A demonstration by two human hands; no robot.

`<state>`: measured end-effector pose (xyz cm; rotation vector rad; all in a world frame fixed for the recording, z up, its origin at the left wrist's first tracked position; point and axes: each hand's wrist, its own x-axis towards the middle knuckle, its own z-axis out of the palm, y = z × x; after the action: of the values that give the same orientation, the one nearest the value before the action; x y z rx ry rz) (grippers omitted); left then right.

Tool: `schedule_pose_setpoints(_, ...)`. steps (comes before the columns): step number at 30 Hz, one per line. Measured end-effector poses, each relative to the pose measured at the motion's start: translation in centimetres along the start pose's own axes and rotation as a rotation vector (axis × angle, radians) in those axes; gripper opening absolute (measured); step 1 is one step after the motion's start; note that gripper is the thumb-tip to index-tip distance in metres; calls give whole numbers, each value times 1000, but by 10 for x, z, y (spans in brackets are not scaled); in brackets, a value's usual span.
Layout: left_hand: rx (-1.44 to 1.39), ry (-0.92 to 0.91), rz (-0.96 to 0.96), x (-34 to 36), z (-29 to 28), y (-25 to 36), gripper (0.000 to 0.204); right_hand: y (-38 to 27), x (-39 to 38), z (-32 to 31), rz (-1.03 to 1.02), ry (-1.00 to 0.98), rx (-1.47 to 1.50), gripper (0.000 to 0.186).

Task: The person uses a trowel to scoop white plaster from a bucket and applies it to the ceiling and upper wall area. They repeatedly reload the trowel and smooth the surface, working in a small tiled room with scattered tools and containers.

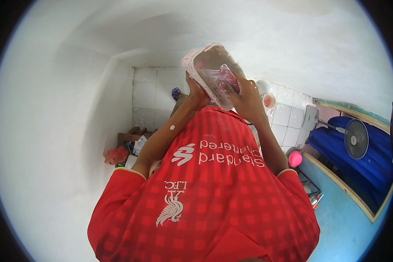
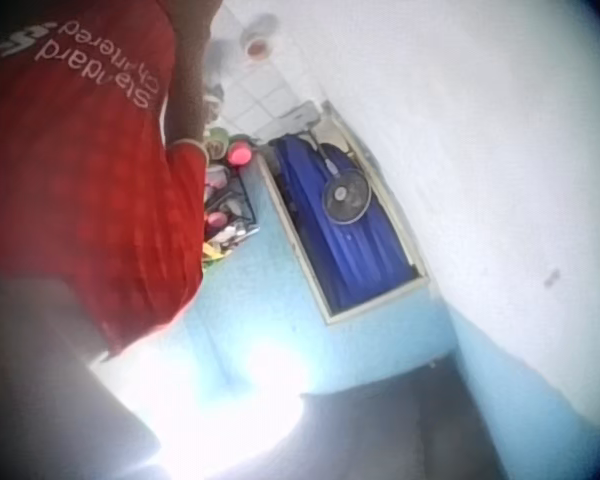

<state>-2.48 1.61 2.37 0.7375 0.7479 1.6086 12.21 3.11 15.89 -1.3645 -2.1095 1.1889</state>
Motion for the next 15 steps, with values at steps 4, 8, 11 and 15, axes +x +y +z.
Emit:
schedule_pose_setpoints(4, -295, 211, -251, 0, 7, 2, 73, 18, -5, 3, 42, -66, 22, 50)
schedule_pose_setpoints(8, -627, 272, -353, -6, 13, 1, 71, 46, 2, -20, 133, -130, 339, 36)
schedule_pose_setpoints(11, -2, 44, -88, -15, 8, 0, 64, 58, -1, -22, 245, 31, 905, 41)
schedule_pose_setpoints(15, 257, -128, 24, -28, 7, -5, 58, 56, -3, -33, 348, 233, 1126, 46)
